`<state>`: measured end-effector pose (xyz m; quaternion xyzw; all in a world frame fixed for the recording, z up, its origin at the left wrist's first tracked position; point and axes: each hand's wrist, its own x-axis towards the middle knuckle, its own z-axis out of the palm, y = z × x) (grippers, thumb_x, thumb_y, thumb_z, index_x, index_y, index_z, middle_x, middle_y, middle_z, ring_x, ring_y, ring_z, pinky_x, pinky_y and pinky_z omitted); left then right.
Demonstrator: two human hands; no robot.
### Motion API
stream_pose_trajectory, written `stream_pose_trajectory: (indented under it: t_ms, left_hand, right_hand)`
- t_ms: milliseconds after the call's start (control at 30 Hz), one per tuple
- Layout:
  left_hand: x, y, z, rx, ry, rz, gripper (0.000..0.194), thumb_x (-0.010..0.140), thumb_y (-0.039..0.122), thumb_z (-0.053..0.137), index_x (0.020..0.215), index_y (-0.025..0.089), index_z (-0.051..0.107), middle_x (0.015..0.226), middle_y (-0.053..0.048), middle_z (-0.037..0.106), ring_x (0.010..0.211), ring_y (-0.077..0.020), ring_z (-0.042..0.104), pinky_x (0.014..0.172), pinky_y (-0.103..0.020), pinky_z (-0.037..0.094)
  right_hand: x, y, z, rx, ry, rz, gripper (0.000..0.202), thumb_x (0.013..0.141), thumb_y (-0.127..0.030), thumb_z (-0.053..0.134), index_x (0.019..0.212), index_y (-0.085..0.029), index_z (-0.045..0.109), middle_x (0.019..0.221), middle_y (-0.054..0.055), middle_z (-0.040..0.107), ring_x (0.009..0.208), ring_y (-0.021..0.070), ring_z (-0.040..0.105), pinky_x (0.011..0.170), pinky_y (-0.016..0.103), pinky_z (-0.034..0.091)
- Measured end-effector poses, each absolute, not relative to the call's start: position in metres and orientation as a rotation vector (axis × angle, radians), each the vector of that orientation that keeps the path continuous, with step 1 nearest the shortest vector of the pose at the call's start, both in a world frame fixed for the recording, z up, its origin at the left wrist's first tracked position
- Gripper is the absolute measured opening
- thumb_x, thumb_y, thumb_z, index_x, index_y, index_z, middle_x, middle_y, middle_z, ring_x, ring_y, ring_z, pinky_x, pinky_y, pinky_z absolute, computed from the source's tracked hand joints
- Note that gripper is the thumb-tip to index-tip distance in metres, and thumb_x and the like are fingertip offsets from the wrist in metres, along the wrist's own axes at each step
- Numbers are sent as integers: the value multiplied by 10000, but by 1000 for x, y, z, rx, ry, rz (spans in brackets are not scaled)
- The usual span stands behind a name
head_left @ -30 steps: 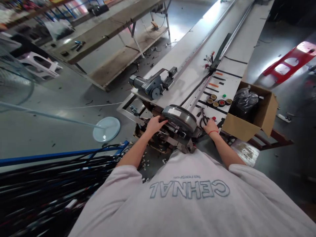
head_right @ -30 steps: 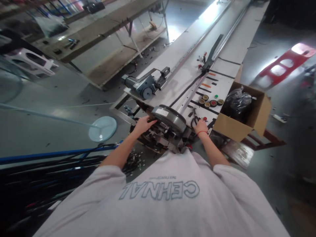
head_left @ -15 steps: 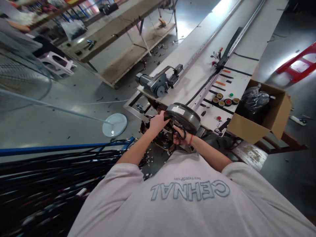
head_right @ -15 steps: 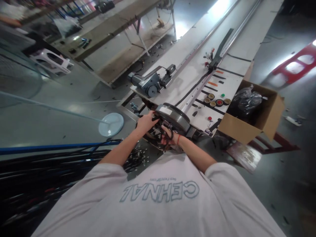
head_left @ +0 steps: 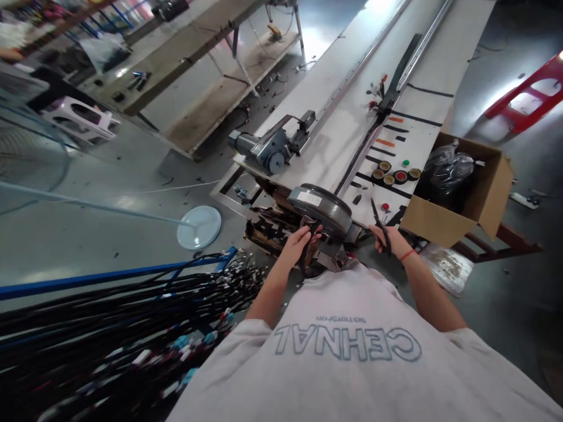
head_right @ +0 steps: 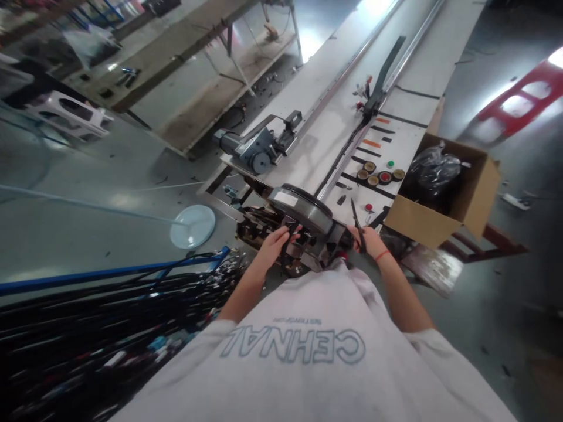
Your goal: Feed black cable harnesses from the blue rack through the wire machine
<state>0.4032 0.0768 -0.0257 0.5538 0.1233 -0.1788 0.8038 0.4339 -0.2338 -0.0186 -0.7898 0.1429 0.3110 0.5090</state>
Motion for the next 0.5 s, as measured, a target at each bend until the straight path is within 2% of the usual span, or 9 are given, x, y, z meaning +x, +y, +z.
stream_pose_trajectory:
  t_ms: [67, 100, 200, 233, 300, 367, 400, 433, 500]
  left_hand:
    - [401, 72, -22, 1112, 308, -336, 449, 712, 301, 770, 1125, 161, 662, 1101, -81, 710, 898, -165, 678, 782, -246, 529]
    - [402, 70, -21, 1065, 355, -352, 438, 731, 270, 749, 1143, 164, 643, 1088, -78, 709, 884, -156, 679, 763, -240, 531]
    - [413, 66, -23, 943, 535, -495, 236, 861, 240, 599, 1077, 149, 628, 846, -45, 695, 610, -78, 612, 544, -179, 481]
    - [419, 63, -25, 913, 564, -554, 178, 901, 246, 545, 1014, 141, 633, 714, -15, 644, 496, -54, 534, 469, -164, 429]
    - [428, 58, -28, 866, 541, -665, 246, 960, 294, 457, 878, 137, 628, 490, 64, 428, 337, -30, 321, 378, -159, 321]
    - [435, 53, -32, 858, 450, -739, 371, 985, 367, 402, 773, 145, 610, 406, 113, 196, 286, -30, 144, 345, -172, 247]
    - [436, 52, -33, 880, 403, -759, 410, 984, 403, 394, 742, 147, 605, 392, 122, 128, 281, -34, 97, 339, -180, 223]
    - [437, 50, -33, 921, 355, -767, 422, 974, 432, 409, 738, 147, 611, 379, 127, 105, 281, -36, 82, 338, -185, 207]
    - [435, 47, -32, 1058, 250, -762, 383, 920, 469, 499, 808, 135, 647, 354, 129, 160, 280, -40, 143, 345, -188, 205]
  right_hand:
    - [452, -234, -33, -2199, 364, 715, 383, 840, -516, 578, 649, -185, 540, 562, 50, 593, 545, 172, 596, 547, 260, 456]
    - [460, -234, -39, -2336, 351, 710, 341, 843, -472, 584, 671, -177, 581, 607, 69, 617, 631, 198, 628, 603, 274, 470]
    - [482, -227, -52, -2613, 326, 694, 301, 851, -425, 575, 806, -146, 677, 804, 139, 682, 857, 269, 657, 732, 314, 481]
    - [487, -224, -55, -2650, 320, 692, 320, 851, -429, 575, 874, -132, 691, 877, 159, 691, 901, 281, 655, 753, 321, 479]
    - [497, -220, -57, -2671, 296, 689, 372, 856, -437, 572, 994, -112, 691, 988, 180, 690, 957, 287, 649, 786, 322, 474]
    - [510, -222, -54, -2670, 240, 631, 380, 875, -425, 552, 1058, -119, 684, 1045, 171, 686, 999, 273, 636, 827, 312, 464]
    - [518, -226, -52, -2677, 212, 572, 371, 884, -413, 539, 1074, -128, 682, 1068, 161, 682, 1022, 263, 626, 854, 305, 456]
    - [528, -232, -48, -2691, 196, 493, 360, 894, -397, 525, 1085, -134, 680, 1092, 152, 675, 1044, 253, 614, 882, 298, 447]
    - [554, -251, -39, -2742, 227, 317, 357, 911, -369, 490, 1108, -132, 671, 1151, 147, 648, 1078, 241, 591, 933, 291, 429]
